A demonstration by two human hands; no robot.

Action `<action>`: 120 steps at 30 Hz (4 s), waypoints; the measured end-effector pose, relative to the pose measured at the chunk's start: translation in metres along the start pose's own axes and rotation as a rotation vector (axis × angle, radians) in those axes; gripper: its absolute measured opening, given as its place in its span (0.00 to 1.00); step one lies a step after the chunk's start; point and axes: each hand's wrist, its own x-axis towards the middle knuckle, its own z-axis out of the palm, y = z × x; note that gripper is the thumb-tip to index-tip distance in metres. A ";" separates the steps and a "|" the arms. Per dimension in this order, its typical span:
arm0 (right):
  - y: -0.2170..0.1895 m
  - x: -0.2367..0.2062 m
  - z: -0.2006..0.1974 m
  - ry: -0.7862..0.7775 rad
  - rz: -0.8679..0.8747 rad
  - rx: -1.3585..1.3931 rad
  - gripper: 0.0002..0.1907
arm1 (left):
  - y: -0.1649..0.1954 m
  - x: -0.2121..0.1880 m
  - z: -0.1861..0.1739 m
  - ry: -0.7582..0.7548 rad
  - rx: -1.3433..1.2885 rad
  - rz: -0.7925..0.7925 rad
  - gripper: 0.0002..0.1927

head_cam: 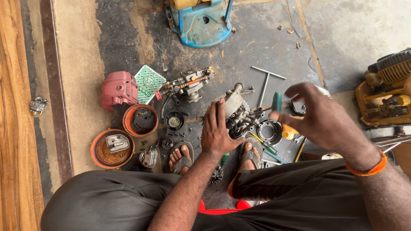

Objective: The person sits on the floor and uses a screwdriver to adjust and tighten components on a small engine part. They repeatedly insert the screwdriver into different holes and turn it, occasionally repositioning the part with their left hand.

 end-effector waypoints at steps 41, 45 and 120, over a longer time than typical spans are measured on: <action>0.014 -0.001 -0.002 0.000 -0.060 0.183 0.24 | 0.010 0.003 -0.001 -0.075 0.081 -0.047 0.76; 0.008 -0.004 0.000 0.251 -0.609 0.176 0.10 | 0.009 0.004 -0.001 -0.054 0.096 -0.016 0.76; -0.010 -0.005 0.007 0.148 -0.055 0.289 0.14 | -0.006 -0.002 0.005 -0.038 0.053 -0.001 0.78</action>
